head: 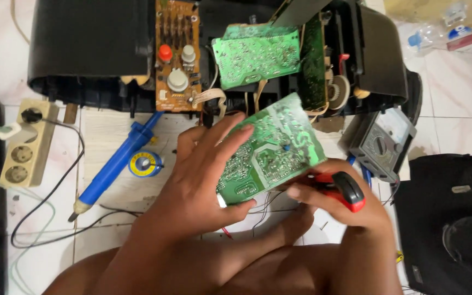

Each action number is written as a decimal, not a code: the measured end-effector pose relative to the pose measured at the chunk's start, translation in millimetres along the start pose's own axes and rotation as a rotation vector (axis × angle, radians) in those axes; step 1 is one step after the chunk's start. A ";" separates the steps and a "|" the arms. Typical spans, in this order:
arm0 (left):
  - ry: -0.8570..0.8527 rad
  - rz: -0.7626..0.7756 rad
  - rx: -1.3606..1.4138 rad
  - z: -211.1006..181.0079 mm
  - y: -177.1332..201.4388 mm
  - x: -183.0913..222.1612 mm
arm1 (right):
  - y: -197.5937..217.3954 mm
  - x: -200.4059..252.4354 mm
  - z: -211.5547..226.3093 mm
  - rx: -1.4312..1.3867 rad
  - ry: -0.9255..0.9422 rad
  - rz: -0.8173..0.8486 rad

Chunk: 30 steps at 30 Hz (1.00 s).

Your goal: The person sits on the floor repairing an audio device, using a soldering iron and a desoldering pump to remove solder from a green circuit board, and uses red-handled pliers to work on the board and a power supply board. They reposition the boards, hold components, and continue desoldering joints on the green board.

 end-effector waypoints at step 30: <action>-0.114 -0.035 0.071 0.6 20.0 14.5 | 50.4 7.5 -5.2 0.131 0.207 -0.084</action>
Point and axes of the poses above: each hand's wrist, its own x-axis away from the middle knuckle, its own y-axis out of the back of the hand, z = x × y, the point moved 9 cm from there along -x, towards the middle knuckle, and after that the axes turned 8 degrees about -x, right-handed, at the moved point
